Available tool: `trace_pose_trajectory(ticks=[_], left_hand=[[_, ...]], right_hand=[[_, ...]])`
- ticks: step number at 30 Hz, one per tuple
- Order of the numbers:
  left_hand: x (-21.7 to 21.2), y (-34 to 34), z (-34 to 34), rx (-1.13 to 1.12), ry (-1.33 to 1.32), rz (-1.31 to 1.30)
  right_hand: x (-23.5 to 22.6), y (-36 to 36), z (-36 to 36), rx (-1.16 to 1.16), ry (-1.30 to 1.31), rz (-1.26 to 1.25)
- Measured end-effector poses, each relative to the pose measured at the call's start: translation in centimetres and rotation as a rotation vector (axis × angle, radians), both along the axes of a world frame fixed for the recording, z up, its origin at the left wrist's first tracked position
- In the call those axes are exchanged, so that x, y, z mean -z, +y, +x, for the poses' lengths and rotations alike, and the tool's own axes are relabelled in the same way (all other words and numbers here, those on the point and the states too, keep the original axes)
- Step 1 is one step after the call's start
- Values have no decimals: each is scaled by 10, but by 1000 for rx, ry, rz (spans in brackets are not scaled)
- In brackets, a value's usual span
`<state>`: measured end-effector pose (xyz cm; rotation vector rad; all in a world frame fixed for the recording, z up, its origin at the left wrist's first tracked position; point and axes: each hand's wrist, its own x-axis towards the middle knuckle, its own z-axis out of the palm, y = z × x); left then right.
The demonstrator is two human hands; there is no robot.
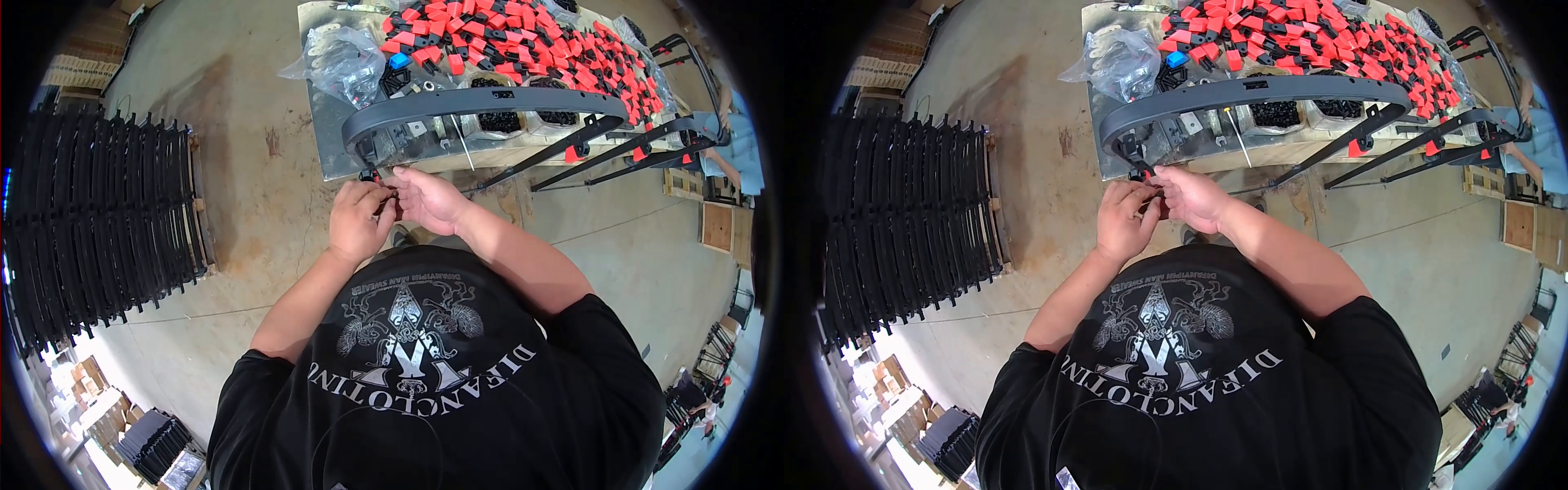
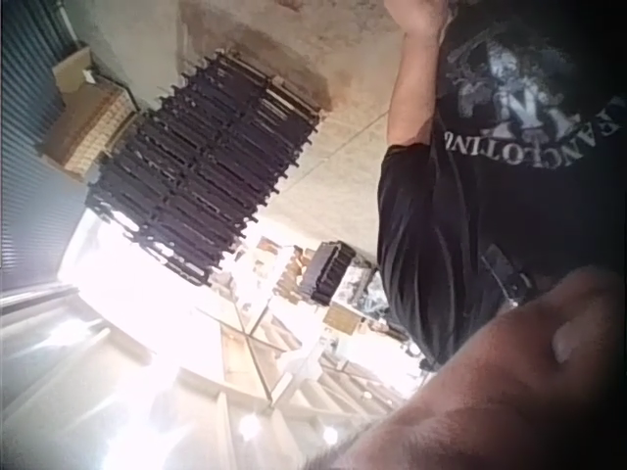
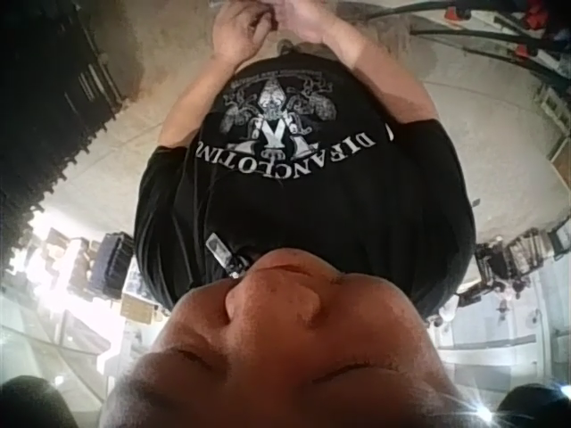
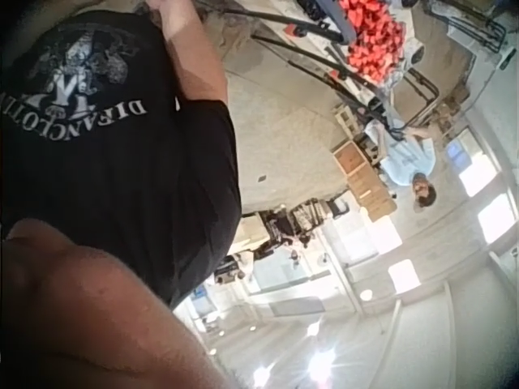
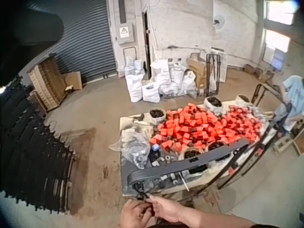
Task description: Assembling black metal furniture frames by attaching red and black plastic fittings and securing them with fasteners.
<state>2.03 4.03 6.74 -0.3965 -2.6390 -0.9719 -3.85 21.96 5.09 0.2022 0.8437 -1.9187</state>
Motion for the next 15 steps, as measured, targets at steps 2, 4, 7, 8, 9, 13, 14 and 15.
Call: trace_pose_trajectory(ticks=[2, 4, 7, 8, 9, 13, 14, 15], left_hand=[[0, -2, -2, -33, 24, 19], [2, -4, -3, -72, 47, 36], [7, -6, -1, -87, 68, 46], [9, -7, -1, -87, 56, 52], [10, -9, -1, -87, 45, 59], [13, -14, -1, -67, 24, 69], [10, -14, 0, -150, -111, 156], [9, -15, 0, -233, -246, 242]], right_hand=[[3, 1, 1, 35, -21, 20], [8, 0, 2, 75, 133, 152], [2, -1, 3, 78, 51, 196], [4, -2, 2, 75, 52, 192], [9, -3, 1, 43, 74, 173], [25, -5, -7, -26, 173, 158], [28, -6, -10, -28, 172, 156], [30, -9, -13, 13, 250, 292]])
